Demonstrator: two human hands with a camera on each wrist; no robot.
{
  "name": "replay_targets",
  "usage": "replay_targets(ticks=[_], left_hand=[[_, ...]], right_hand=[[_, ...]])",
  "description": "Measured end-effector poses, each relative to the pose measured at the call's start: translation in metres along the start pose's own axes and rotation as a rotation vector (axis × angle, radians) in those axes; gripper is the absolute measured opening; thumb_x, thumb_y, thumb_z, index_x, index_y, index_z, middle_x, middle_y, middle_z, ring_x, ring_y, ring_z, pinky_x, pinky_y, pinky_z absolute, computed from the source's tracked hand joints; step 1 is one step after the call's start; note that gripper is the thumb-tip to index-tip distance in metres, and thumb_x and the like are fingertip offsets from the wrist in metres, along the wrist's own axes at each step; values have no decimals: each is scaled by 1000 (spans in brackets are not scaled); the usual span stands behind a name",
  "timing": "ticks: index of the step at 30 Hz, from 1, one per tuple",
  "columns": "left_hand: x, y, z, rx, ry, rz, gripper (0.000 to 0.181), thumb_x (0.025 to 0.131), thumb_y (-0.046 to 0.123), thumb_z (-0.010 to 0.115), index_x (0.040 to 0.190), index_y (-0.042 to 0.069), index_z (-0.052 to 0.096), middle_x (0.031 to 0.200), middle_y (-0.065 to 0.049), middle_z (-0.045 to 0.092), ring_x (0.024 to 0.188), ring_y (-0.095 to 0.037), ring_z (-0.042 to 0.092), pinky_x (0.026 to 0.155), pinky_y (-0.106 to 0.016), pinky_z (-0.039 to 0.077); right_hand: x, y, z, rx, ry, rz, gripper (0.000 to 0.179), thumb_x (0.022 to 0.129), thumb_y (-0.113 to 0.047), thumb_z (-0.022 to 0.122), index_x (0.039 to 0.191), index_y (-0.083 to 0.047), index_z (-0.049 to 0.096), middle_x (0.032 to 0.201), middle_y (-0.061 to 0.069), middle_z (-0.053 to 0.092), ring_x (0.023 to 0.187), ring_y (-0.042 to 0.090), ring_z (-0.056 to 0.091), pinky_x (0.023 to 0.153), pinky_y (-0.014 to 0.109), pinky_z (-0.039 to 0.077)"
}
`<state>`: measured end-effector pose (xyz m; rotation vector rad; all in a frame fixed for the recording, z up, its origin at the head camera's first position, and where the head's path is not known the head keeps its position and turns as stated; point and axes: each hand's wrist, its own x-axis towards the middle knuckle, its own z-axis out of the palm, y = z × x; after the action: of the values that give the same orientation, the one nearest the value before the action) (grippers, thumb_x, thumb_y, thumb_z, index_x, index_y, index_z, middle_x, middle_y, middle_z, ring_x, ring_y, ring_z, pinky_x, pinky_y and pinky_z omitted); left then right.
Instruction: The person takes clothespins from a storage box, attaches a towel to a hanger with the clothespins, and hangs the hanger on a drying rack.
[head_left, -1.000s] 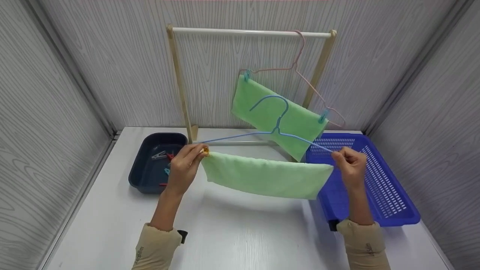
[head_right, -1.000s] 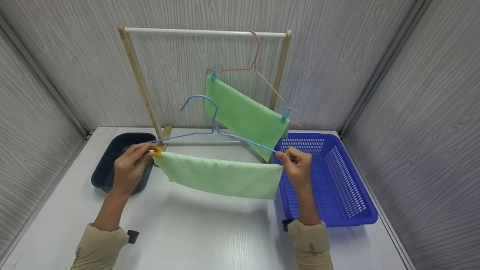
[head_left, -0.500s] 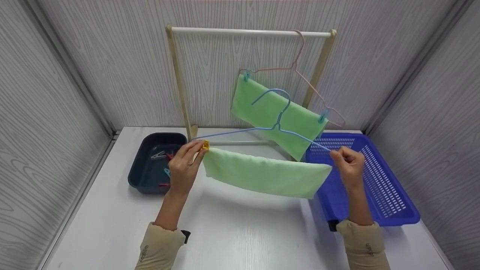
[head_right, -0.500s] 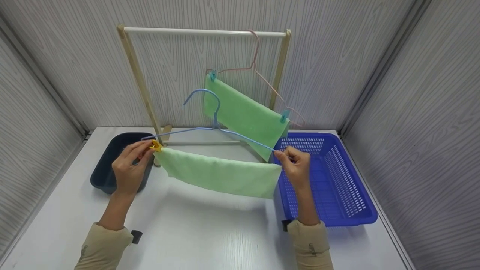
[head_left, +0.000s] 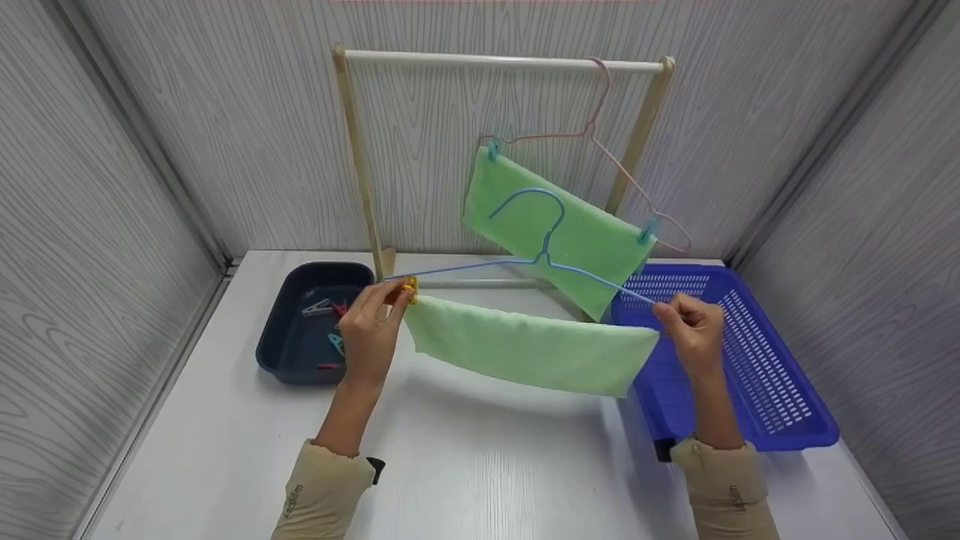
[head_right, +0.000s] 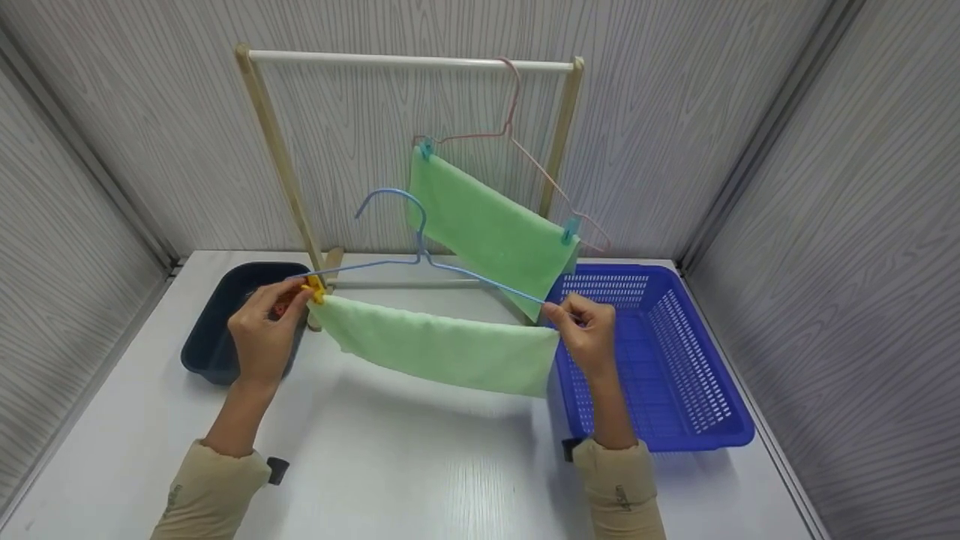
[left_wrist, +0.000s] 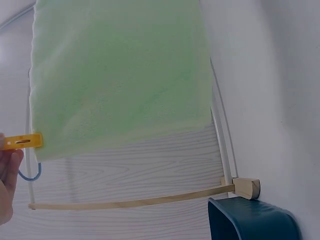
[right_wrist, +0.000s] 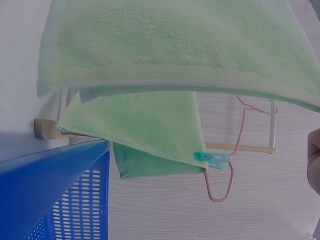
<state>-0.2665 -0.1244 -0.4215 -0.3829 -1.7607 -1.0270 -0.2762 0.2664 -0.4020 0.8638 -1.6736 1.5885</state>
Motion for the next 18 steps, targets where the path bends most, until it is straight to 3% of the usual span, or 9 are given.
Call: replay_targets(ticks=[5,18], left_hand=[[0,0,0,-20,-2,-27,16,76,4,74,89,-2,66,83,-7,64,74,-17,62,70,-17,49],[-1,-3,-3,-76,-67,-14,16,74,1,74,87,-1,67,82,-6,64,73,-18,61,69,-17,48]], right_hand=[[-1,0,0,-26,12,9,34,81,9,60,54,3,38,50,2,33,43,8,25,37,20,17],[-2,-3,-2,-116,41,54,33,78,16,58,54,3,39,51,-1,31,43,7,22,38,21,15]])
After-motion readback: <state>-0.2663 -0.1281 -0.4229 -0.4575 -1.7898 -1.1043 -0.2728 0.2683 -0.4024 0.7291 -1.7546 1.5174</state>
